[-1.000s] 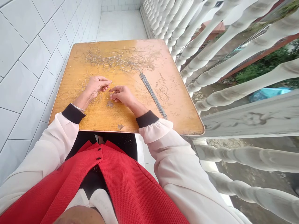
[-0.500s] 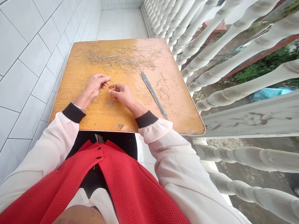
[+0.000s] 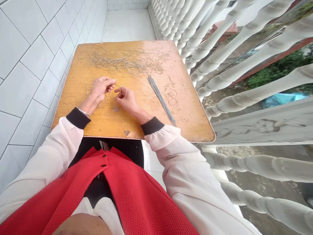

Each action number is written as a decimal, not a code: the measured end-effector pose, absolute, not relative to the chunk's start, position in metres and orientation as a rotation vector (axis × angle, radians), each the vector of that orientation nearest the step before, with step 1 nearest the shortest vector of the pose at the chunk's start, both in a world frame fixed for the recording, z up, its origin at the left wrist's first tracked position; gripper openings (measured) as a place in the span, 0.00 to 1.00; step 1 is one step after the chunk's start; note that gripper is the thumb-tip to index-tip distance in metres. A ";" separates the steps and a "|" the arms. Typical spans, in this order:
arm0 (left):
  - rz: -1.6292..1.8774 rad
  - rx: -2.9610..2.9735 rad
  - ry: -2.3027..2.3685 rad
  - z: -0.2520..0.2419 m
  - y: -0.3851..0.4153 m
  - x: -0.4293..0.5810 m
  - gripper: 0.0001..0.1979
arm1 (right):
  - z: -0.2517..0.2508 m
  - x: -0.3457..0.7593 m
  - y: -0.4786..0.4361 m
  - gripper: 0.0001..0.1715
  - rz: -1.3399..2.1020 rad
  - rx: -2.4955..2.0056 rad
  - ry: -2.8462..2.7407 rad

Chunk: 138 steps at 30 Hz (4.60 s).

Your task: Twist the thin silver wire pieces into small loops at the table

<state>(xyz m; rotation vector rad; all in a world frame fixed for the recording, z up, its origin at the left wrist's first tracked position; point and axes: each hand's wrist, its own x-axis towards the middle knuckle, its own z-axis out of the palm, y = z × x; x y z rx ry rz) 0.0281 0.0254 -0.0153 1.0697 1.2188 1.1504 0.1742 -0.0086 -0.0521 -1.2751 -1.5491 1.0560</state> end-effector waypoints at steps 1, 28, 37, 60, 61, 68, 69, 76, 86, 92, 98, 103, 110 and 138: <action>1.136 1.066 1.200 -0.016 0.026 0.026 0.16 | -0.050 0.175 -0.009 0.15 1.154 -1.246 -1.525; 1.153 1.218 1.249 -0.007 0.025 0.008 0.16 | -0.040 0.179 -0.004 0.16 1.249 -1.330 -1.201; 1.123 1.051 1.246 -0.008 0.025 0.018 0.17 | -0.046 0.178 -0.003 0.14 1.221 -1.257 -1.213; 1.095 1.127 1.188 -0.019 0.023 0.022 0.15 | -0.049 0.187 -0.001 0.11 1.085 -1.299 -1.473; 1.088 1.123 1.189 -0.019 0.022 0.022 0.15 | -0.049 0.187 -0.001 0.11 1.074 -1.299 -1.486; 1.092 0.993 1.147 -0.015 0.015 0.027 0.16 | -0.053 0.185 0.000 0.16 1.064 -1.321 -1.503; 1.100 0.963 1.148 -0.015 0.015 0.029 0.16 | -0.055 0.185 0.000 0.16 1.053 -1.319 -1.509; 1.065 0.919 1.131 -0.016 0.018 0.026 0.15 | -0.053 0.185 -0.001 0.17 1.107 -1.286 -1.491; 0.859 1.224 1.151 -0.002 0.020 0.002 0.09 | -0.050 0.191 0.003 0.13 1.204 -1.290 -1.574; 0.872 1.278 1.219 -0.005 0.014 0.012 0.10 | -0.051 0.203 0.010 0.13 0.824 -1.274 -1.547; 0.789 1.319 1.251 -0.005 0.005 0.023 0.11 | -0.048 0.213 0.018 0.12 0.388 -1.248 -1.687; 0.802 1.323 1.192 -0.015 0.007 0.024 0.09 | -0.037 0.218 0.013 0.14 0.404 -1.316 -1.781; 0.753 1.362 1.157 -0.024 0.011 0.026 0.09 | -0.021 0.231 0.015 0.12 0.446 -1.361 -1.954; 0.859 1.217 1.151 -0.017 0.002 0.039 0.10 | -0.035 0.221 0.021 0.14 0.138 -1.432 -1.919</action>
